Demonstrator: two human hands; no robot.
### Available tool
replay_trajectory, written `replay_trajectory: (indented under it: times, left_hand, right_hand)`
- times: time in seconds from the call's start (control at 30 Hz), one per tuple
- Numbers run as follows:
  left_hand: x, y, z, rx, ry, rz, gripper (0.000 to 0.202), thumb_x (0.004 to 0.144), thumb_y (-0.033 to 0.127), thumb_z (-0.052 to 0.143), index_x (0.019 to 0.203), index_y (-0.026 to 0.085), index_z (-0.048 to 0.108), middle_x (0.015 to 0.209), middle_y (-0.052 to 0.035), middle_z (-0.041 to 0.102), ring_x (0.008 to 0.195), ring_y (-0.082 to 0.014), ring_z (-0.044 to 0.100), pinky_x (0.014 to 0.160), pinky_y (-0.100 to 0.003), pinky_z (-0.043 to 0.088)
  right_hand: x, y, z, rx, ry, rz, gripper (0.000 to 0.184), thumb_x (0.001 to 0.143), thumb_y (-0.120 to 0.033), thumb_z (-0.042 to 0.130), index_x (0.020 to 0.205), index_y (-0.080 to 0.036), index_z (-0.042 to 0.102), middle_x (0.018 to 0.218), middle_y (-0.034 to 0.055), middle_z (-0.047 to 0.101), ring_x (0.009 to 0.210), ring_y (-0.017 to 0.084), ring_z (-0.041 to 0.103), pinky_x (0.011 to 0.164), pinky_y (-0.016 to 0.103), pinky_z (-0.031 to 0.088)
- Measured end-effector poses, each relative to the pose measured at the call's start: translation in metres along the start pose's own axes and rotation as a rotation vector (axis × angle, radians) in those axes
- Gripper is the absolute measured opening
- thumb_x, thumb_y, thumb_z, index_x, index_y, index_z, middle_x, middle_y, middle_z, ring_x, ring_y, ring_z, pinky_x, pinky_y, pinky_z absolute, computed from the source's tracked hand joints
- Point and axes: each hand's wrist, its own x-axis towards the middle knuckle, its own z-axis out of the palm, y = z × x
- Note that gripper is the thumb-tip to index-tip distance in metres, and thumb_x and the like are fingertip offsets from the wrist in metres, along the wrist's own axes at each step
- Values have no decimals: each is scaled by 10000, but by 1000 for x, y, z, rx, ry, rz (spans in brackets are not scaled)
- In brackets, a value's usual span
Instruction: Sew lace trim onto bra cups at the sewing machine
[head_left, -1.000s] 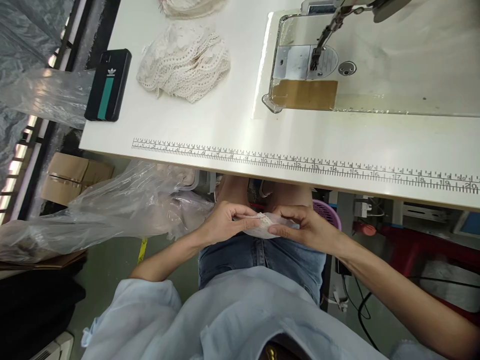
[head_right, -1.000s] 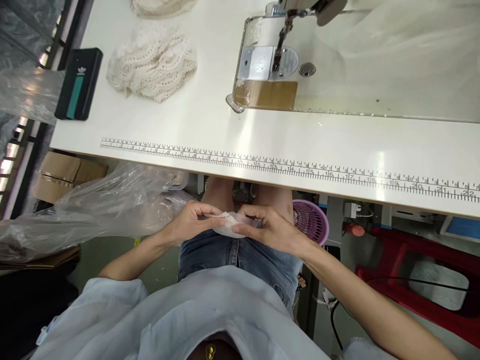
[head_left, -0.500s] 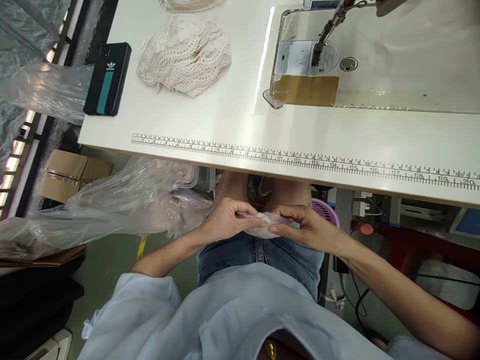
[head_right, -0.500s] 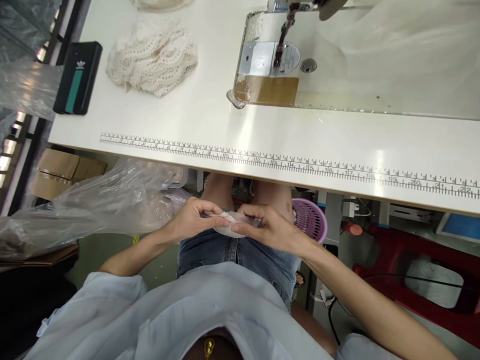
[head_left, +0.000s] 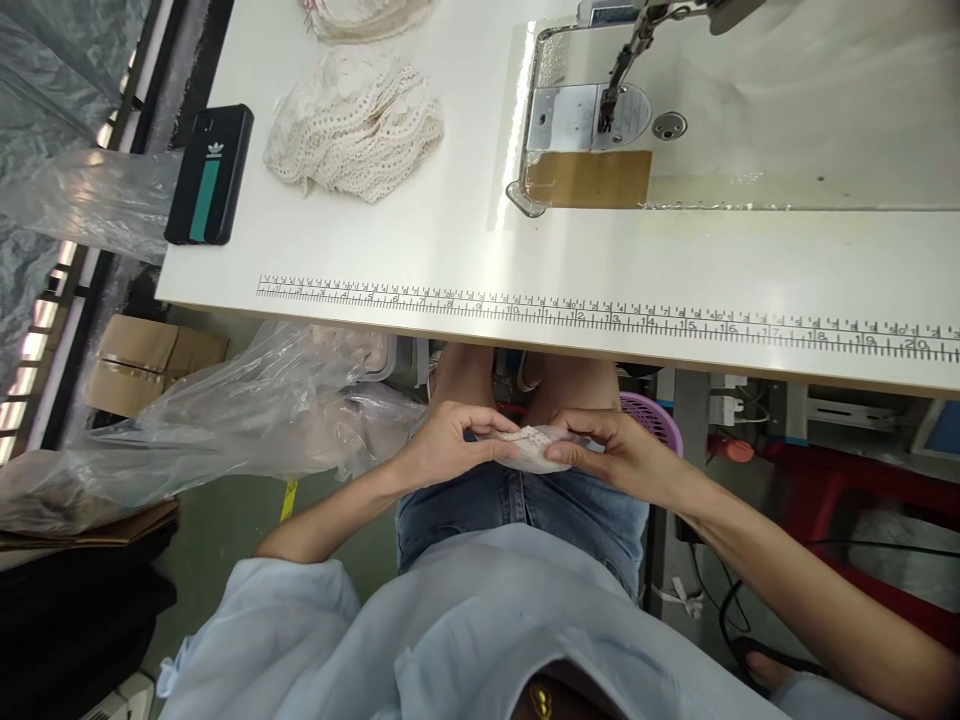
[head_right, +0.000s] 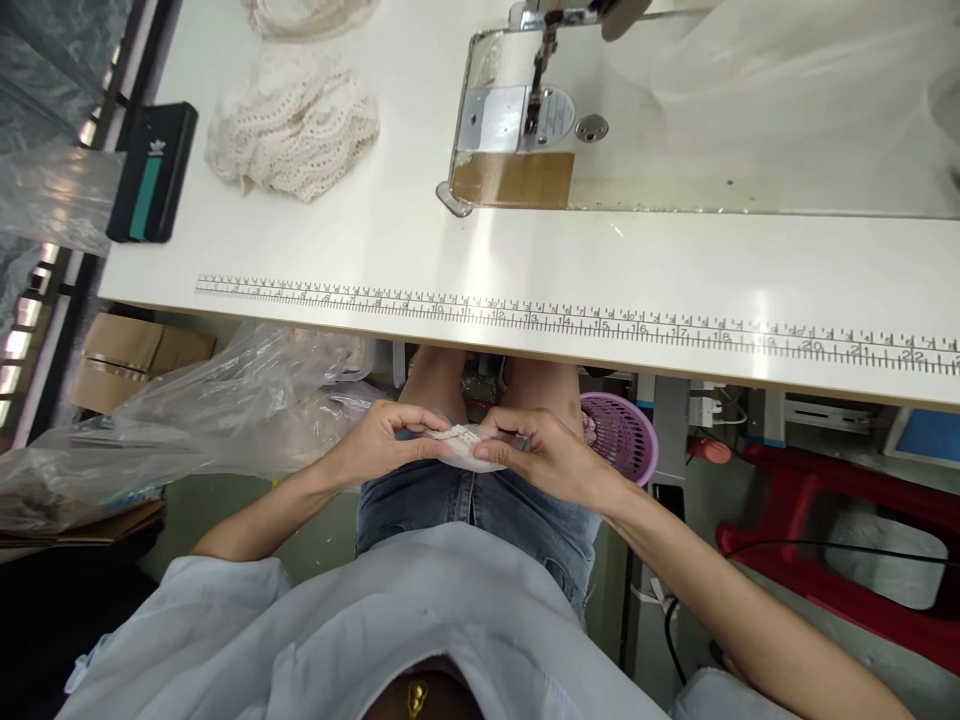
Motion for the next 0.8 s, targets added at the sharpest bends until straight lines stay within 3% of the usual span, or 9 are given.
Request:
replay_trajectory:
  times: [0.2, 0.33, 0.63, 0.8]
  left_hand:
    - [-1, -1, 3, 25, 0, 12, 249, 732, 305, 712, 923, 147, 733, 807, -28, 749, 768, -155, 690, 670, -191, 507]
    - [0, 0, 3, 57, -61, 27, 271, 722, 276, 720, 961, 147, 720, 873, -38, 749, 823, -169, 693, 742, -213, 513]
    - [-3, 3, 5, -52, -71, -71, 335, 724, 281, 714, 1024, 133, 689, 817, -50, 749, 764, -166, 689, 698, -224, 512]
    - [-3, 3, 7, -77, -77, -46, 325, 737, 270, 700, 1030, 133, 661, 761, -34, 732, 726, -148, 667, 707, -225, 495]
  right_hand:
    - [-3, 2, 1, 31, 30, -6, 237, 825, -402, 618, 765, -174, 626, 703, -5, 587, 670, 132, 518, 606, 235, 385]
    - [-4, 3, 1, 65, 31, -2, 237, 811, -406, 633, 766, -174, 627, 709, -5, 593, 671, 132, 523, 611, 234, 396]
    - [-7, 6, 2, 61, 36, 19, 282, 818, -456, 607, 781, -176, 615, 748, 22, 600, 709, 157, 551, 638, 266, 446]
    - [-8, 6, 7, 25, 92, -45, 284, 803, -431, 639, 957, -202, 572, 859, 31, 599, 784, 166, 564, 670, 275, 474]
